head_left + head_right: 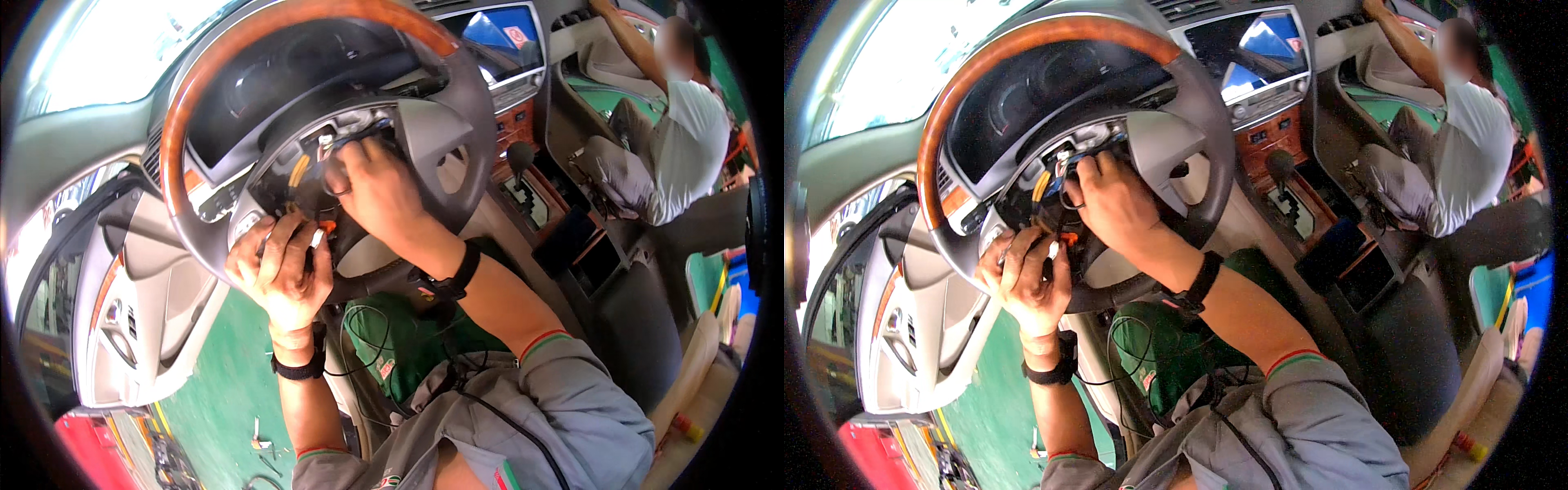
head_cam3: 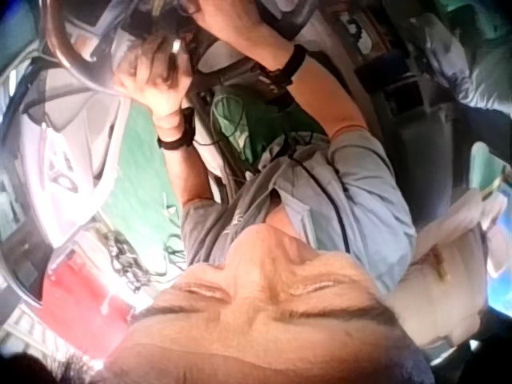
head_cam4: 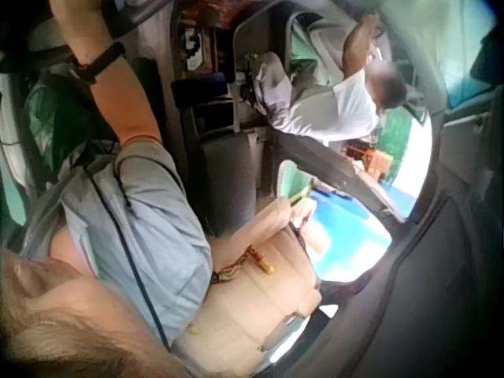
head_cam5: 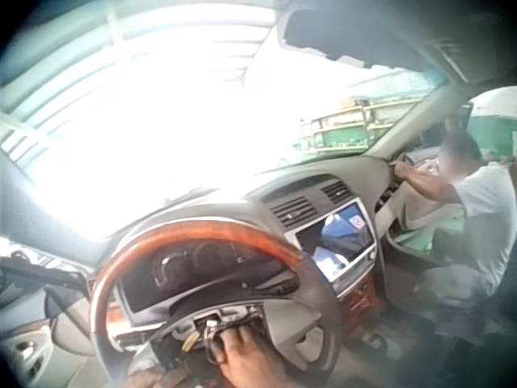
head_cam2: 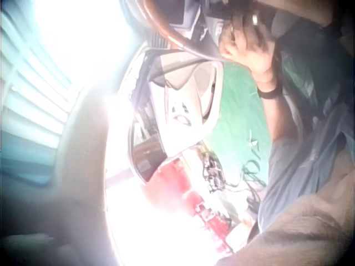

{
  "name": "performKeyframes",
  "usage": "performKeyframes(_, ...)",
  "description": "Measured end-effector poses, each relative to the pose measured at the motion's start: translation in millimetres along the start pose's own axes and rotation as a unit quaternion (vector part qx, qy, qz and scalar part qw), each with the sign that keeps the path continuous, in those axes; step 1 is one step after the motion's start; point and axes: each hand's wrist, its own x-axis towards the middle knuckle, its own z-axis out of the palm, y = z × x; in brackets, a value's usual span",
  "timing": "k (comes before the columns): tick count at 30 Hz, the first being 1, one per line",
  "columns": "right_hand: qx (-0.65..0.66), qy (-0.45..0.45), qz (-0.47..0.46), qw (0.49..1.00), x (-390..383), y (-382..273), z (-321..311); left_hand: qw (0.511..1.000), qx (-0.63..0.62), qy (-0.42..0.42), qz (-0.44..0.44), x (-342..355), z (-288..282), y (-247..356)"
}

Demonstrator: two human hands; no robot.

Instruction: The person connects wiring and aligns electrical components within the steering column by hand, then fits the central steering wheel cover into place.

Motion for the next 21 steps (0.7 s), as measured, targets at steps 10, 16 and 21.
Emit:
performKeyframes(10,-0.004,0.018,0.031,0.999,1,-4,7,0.999,0.007,0.011,0.040,6,-1,-2)
performKeyframes(16,0.089,-0.010,-0.042,0.995,-8,1,8,0.999,0.044,0.003,0.028,-3,-1,-2)
performKeyframes(21,0.051,0.004,0.030,0.998,-2,-2,8,0.998,0.042,-0.010,0.040,-4,4,-5)
